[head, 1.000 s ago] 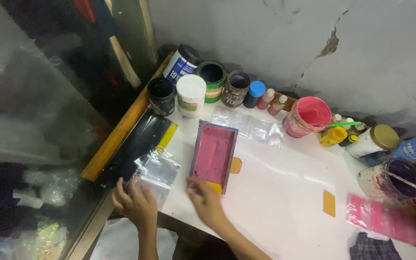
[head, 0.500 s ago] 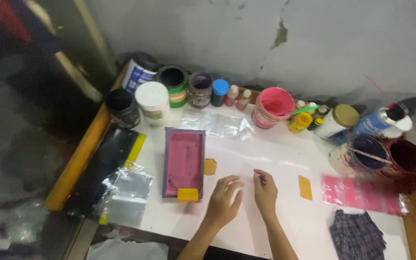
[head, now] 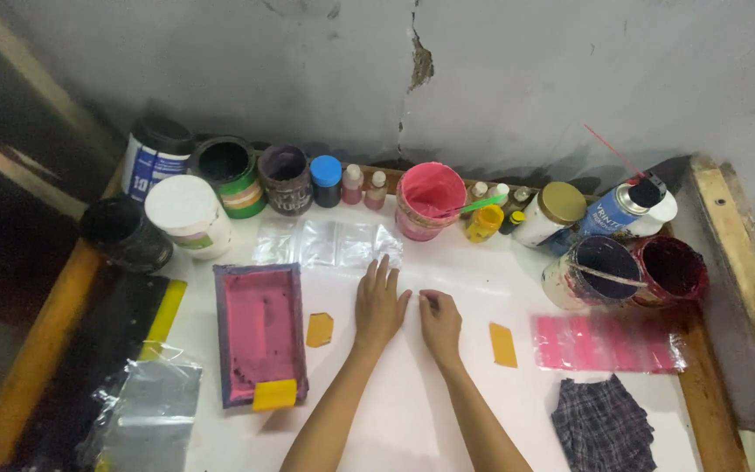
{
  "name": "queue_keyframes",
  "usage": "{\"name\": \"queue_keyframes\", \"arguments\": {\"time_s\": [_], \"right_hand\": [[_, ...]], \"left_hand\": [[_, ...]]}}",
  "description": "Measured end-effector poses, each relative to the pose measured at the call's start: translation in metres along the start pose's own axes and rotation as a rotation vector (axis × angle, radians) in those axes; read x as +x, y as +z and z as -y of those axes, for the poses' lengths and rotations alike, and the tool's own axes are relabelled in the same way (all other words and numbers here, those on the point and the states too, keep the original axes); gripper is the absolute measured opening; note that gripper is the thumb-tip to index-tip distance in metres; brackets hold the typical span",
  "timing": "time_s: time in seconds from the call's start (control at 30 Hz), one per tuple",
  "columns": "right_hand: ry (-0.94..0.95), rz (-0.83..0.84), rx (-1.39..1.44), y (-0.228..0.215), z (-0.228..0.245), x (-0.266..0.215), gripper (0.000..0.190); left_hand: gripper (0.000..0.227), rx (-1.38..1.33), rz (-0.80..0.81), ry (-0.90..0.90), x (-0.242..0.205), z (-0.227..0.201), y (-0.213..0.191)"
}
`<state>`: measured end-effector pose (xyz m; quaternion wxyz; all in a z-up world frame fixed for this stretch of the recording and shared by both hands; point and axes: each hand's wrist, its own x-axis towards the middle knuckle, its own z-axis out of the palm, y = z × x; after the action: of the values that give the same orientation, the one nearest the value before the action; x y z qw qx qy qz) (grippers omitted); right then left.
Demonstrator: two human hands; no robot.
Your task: The person stirs a pink substance in a container using a green spatula. They then pick up a clear plastic sheet, unfold it, and smooth it out on the table surface.
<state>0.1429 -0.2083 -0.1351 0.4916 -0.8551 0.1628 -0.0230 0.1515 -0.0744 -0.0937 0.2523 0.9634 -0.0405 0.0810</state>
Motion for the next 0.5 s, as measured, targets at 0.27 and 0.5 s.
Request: {"name": "queue_keyframes", "arguments": {"time_s": [0.27,0.5], "right_hand": [[-0.179,0.019,0.046,0.042,0.004,0.053,0.023],[-0.328,0.004,-0.007,0.040,0.039,0.041,0.026]], "left_hand": [[0.051,-0.051,-0.143,0.080,0.004,0.029,0.030],[0.039,-0.142,-0.172,0.000,0.004,0.033,0.032]]}}
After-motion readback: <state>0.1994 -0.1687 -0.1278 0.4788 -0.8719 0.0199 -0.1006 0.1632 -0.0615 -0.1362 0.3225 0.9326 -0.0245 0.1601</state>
